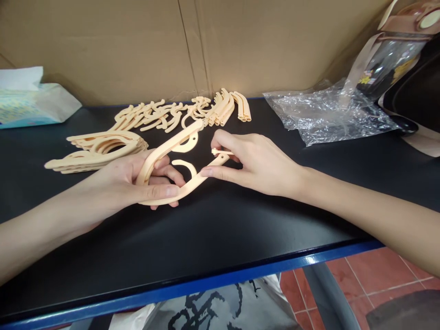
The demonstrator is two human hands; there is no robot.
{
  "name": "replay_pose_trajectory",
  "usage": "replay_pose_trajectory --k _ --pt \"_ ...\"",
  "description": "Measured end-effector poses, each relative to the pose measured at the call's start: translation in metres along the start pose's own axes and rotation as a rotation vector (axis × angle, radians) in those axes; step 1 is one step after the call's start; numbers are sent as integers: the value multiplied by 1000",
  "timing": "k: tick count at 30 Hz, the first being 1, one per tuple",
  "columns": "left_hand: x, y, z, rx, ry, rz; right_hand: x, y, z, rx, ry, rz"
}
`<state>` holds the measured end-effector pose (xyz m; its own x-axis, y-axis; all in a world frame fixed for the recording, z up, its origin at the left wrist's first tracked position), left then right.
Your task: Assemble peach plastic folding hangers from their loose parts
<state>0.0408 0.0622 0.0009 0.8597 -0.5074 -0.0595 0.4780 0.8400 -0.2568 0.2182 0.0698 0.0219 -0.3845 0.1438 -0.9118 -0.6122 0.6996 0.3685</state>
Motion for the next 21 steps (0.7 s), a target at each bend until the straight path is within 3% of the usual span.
replay_pose_trajectory --k 12,21 --pt "0 0 -1 -2 -67 -6 -5 -1 1 69 -52 37" --pt "2 0 -1 -25 -103 -23 0 0 1 -7 -46 -35"
Point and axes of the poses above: each hand's wrist, its own y-axis towards the middle knuckle, its own x-axis out of the palm, z = x × y, the point moved 6 cm from there along y, towards the middle knuckle, and after that the axes turned 11 degrees about -y, right-handed, at the moved point
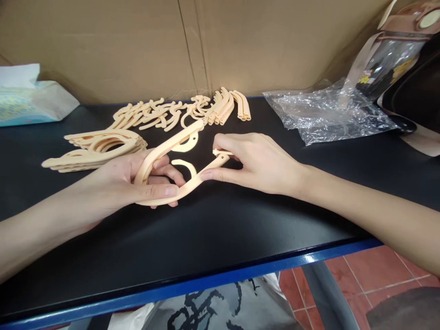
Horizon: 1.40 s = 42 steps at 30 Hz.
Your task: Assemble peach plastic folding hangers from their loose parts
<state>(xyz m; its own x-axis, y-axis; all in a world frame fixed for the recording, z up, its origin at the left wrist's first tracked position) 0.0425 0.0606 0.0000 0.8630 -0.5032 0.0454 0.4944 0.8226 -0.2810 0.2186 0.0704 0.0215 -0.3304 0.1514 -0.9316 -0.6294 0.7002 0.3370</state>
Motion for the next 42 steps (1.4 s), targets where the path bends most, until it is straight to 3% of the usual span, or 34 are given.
replay_pose_trajectory --k 15,24,31,42 --pt "5 -7 5 4 -26 59 3 0 2 -89 7 -57" --pt "-4 2 -6 4 -3 -34 4 0 1 -135 -45 -36" --pt "0 0 -1 8 24 -80 4 -1 3 -144 -102 -46" --pt "2 -2 -2 -31 127 -52 9 -1 4 -176 -163 -72"
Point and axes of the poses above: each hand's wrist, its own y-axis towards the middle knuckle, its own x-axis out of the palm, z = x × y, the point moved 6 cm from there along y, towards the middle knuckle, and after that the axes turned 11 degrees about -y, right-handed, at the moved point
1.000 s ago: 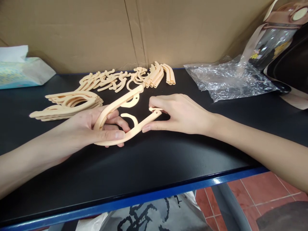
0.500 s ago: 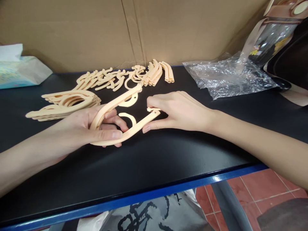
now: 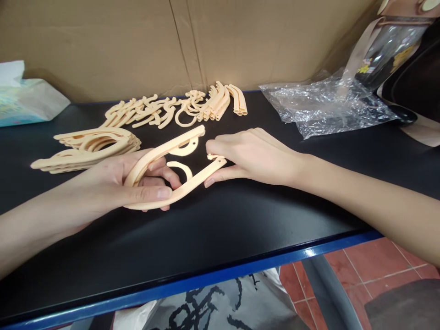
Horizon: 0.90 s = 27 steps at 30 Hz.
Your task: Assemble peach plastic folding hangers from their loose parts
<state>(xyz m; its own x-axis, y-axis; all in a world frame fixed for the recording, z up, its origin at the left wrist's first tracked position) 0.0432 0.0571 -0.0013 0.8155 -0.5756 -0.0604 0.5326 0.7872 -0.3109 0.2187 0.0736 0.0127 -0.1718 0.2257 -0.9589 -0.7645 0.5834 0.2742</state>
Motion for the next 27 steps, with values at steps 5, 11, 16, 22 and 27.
replay_pose_trajectory --k 5,11,16,22,27 --pt "3 0 2 11 20 32 3 0 0 -10 -31 -12" --pt "6 -1 3 22 112 24 5 0 -1 -6 -64 -47" --pt "4 -2 2 15 100 60 5 0 -2 -4 -43 -60" --pt "4 -3 3 -7 122 65 6 0 -3 10 -31 -65" --pt "4 -2 4 1 127 54 5 1 -2 23 -20 -67"
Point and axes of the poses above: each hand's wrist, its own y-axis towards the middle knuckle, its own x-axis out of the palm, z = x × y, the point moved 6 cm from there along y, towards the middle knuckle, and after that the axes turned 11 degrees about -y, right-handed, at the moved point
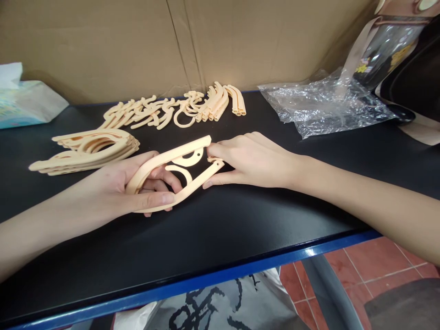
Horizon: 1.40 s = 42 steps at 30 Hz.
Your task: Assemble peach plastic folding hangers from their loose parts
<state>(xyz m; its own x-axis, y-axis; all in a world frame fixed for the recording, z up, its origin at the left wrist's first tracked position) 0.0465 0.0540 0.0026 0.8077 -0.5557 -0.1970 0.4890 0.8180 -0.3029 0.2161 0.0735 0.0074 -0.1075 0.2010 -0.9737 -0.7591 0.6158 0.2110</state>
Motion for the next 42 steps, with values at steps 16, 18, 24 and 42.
replay_pose_trajectory --k 16,18,24,42 --pt "1 -1 0 36 63 18 3 0 0 15 -22 -66" --pt "0 -1 0 79 110 45 3 -1 0 19 -40 -72" --pt "0 -1 0 128 198 50 4 -1 -1 25 -64 -82" --pt "-2 -1 1 126 277 61 3 -2 -1 32 -72 -77"
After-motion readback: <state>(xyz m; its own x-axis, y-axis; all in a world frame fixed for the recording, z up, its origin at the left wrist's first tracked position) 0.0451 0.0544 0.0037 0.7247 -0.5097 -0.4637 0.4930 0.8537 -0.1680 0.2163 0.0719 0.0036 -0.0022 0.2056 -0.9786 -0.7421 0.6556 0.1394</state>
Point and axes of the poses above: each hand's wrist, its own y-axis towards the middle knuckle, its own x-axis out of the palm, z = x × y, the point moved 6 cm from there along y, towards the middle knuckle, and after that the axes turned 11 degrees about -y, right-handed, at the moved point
